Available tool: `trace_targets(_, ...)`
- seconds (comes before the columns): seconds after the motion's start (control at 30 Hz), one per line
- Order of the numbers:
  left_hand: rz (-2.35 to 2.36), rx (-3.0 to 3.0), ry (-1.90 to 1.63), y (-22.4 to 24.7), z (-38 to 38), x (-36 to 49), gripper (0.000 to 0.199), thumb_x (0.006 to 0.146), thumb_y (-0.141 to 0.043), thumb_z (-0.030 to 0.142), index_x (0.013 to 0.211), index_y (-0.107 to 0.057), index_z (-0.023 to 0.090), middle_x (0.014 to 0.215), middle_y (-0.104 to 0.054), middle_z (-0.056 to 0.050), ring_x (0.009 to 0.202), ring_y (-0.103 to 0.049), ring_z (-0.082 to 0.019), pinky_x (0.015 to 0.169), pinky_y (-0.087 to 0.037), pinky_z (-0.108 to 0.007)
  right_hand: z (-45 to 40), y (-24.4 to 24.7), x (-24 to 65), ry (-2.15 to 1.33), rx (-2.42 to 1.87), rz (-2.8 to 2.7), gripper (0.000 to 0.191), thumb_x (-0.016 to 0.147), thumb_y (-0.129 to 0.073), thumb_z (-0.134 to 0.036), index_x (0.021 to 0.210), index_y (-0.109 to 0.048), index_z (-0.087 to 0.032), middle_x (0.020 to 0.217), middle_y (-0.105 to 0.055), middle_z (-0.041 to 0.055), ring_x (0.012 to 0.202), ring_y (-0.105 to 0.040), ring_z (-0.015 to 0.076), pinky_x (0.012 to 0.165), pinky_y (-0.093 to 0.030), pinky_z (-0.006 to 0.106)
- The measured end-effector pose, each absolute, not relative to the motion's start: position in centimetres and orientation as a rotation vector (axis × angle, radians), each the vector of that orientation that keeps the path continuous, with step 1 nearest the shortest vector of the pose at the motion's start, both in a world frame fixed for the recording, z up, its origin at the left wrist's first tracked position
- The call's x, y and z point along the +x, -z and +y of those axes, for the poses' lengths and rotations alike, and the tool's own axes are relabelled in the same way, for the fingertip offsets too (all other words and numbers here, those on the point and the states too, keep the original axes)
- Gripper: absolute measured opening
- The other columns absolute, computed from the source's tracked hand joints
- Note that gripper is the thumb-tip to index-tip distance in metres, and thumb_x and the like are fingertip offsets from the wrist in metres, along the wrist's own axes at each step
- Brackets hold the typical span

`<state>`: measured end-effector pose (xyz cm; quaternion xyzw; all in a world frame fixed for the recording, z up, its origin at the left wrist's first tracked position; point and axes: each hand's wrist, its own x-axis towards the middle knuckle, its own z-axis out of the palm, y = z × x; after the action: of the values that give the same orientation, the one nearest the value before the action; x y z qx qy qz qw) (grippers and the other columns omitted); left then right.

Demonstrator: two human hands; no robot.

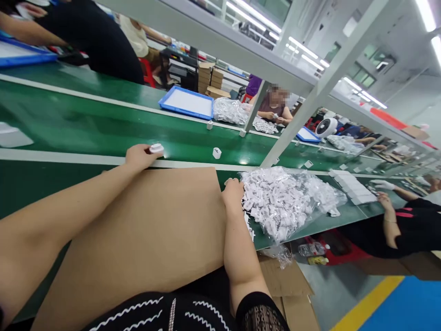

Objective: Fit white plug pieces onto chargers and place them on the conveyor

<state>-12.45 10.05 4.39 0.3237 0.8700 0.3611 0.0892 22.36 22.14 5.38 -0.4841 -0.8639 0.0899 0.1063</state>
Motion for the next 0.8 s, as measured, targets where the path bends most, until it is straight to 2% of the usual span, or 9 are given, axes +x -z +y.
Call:
trace_targets(0.07, 2.584, 0.946, -1.045, -4.4, 10.5, -13.0, 0.049, 0.086, -0.071, 0.046, 0.117, -0.069, 0.007, 0.109, -0.069, -0.01, 0.106, -0.06, -0.029, 0.098, -0.048, -0.04, 22.6, -4.8, 22.1, -0.282, -1.372, -2.495, 0.037, 0.077, -0.057, 0.0, 0.105, -0.075, -0.016, 0.11, -0.067, 0.0155, 0.103, -0.06, 0.028, 0.089, -0.05, 0.039)
trace_targets(0.13, 2.668, 0.87, -1.094, -4.4, 10.7, -12.5, 0.066, 0.085, -0.072, 0.048, 0.132, -0.06, 0.003, 0.13, -0.06, -0.018, 0.119, -0.054, -0.035, 0.106, -0.044, -0.049, 22.7, -4.8, 21.8, -0.31, -1.343, -2.44, 0.039, 0.078, -0.054, 0.002, 0.104, -0.075, -0.017, 0.108, -0.067, 0.0138, 0.101, -0.061, 0.0263, 0.087, -0.051, 0.037)
trace_targets(0.2, 2.812, 0.813, -1.251, -4.2, 11.0, -11.3, 0.085, 0.083, -0.073, 0.051, 0.148, -0.045, 0.003, 0.153, -0.04, -0.024, 0.136, -0.041, -0.042, 0.114, -0.036, -0.058, 22.1, -5.2, 21.4, -0.329, -1.294, -2.389, 0.042, 0.081, -0.052, 0.002, 0.111, -0.074, -0.018, 0.111, -0.066, 0.013, 0.105, -0.061, 0.0259, 0.087, -0.051, 0.036)
trace_targets(0.27, 2.905, 0.925, -1.419, -4.0, 11.8, -9.8, 0.09, 0.083, -0.072, 0.052, 0.154, -0.037, 0.008, 0.162, -0.026, -0.024, 0.146, -0.031, -0.043, 0.119, -0.028, -0.06, 20.8, -5.9, 20.8, -0.349, -1.212, -2.376, 0.045, 0.084, -0.052, 0.0, 0.119, -0.072, -0.02, 0.117, -0.065, 0.0121, 0.109, -0.06, 0.0257, 0.09, -0.051, 0.036)
trace_targets(0.43, 2.552, 1.766, -1.176, -3.1, 16.9, -7.8, 0.066, 0.088, -0.06, 0.041, 0.148, -0.041, 0.021, 0.157, -0.042, -0.015, 0.151, -0.036, -0.032, 0.125, -0.028, -0.048, 16.2, -6.5, 19.2, -0.537, -0.728, -2.649, 0.04, 0.091, -0.059, -0.01, 0.128, -0.067, -0.025, 0.121, -0.066, 0.0064, 0.111, -0.062, 0.0219, 0.096, -0.051, 0.032)
trace_targets(0.5, 2.372, 1.858, -0.958, -2.7, 19.7, -7.4, 0.066, 0.084, -0.061, 0.037, 0.145, -0.043, 0.023, 0.156, -0.047, -0.013, 0.152, -0.035, -0.034, 0.125, -0.029, -0.05, 14.6, -6.1, 18.7, -0.537, -0.619, -2.855, 0.031, 0.094, -0.067, -0.024, 0.125, -0.068, -0.023, 0.117, -0.068, 0.0078, 0.107, -0.062, 0.0256, 0.091, -0.053, 0.035)
trace_targets(0.57, 2.245, 1.851, -0.799, -2.4, 22.0, -7.0, 0.065, 0.078, -0.063, 0.033, 0.141, -0.047, 0.024, 0.146, -0.058, -0.012, 0.146, -0.043, -0.038, 0.12, -0.038, -0.053, 13.6, -5.5, 18.3, -0.48, -0.583, -2.979, 0.036, 0.094, -0.07, -0.032, 0.128, -0.067, -0.02, 0.116, -0.069, 0.0103, 0.105, -0.061, 0.0281, 0.089, -0.054, 0.037)
trace_targets(0.67, 2.174, 1.839, -0.73, -2.1, 24.1, -6.6, 0.059, 0.074, -0.062, 0.031, 0.131, -0.053, 0.023, 0.124, -0.068, -0.013, 0.127, -0.061, -0.041, 0.107, -0.05, -0.053, 13.2, -5.1, 18.0, -0.416, -0.491, -3.01, 0.041, 0.093, -0.066, -0.018, 0.134, -0.063, -0.018, 0.12, -0.069, 0.0109, 0.101, -0.06, 0.0254, 0.091, -0.053, 0.036)
trace_targets(0.8, 2.223, 1.923, -0.915, -2.2, 25.0, -6.9, 0.044, 0.073, -0.062, 0.037, 0.114, -0.052, 0.026, 0.133, -0.062, -0.014, 0.144, -0.047, -0.043, 0.112, -0.045, -0.057, 13.6, -5.5, 18.1, -0.475, -0.453, -2.992, 0.04, 0.087, -0.066, -0.014, 0.127, -0.065, -0.018, 0.117, -0.072, 0.0085, 0.1, -0.062, 0.0238, 0.089, -0.053, 0.035)
